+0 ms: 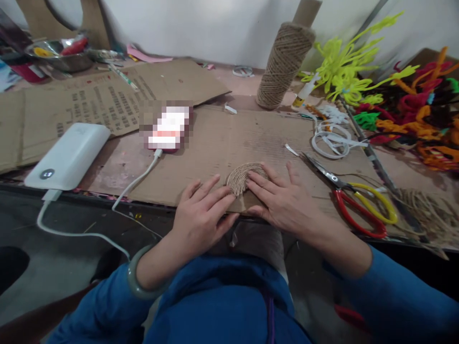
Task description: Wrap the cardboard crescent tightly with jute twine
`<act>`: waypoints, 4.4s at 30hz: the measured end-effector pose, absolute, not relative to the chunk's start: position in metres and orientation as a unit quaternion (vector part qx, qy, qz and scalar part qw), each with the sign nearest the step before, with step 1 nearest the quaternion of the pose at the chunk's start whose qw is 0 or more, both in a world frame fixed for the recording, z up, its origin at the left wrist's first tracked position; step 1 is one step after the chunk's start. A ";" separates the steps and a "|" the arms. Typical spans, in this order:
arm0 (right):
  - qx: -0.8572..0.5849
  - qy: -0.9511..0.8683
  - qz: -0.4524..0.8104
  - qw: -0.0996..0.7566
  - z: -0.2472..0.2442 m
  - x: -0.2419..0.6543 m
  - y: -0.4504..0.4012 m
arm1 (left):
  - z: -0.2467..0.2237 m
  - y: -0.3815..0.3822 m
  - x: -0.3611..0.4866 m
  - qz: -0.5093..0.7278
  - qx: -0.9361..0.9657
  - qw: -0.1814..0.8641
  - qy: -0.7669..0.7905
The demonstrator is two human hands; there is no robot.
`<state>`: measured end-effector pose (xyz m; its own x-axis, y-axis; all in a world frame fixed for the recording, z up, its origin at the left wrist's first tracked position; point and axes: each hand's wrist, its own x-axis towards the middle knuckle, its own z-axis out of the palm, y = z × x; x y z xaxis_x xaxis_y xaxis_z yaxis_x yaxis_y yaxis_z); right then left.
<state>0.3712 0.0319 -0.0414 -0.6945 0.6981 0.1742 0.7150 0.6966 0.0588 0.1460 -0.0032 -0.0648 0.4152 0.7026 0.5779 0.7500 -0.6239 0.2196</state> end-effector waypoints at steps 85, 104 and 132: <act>-0.455 -0.876 -0.005 0.161 -0.047 0.391 0.062 | -0.026 0.036 0.187 -0.069 -0.922 -0.041 -0.380; -0.448 -0.862 0.095 0.217 -0.048 0.401 0.064 | -0.034 0.041 0.190 -0.071 -0.926 -0.062 -0.366; -0.444 -0.868 -0.034 0.221 -0.050 0.404 0.050 | -0.035 0.039 0.190 -0.097 -0.923 -0.063 -0.366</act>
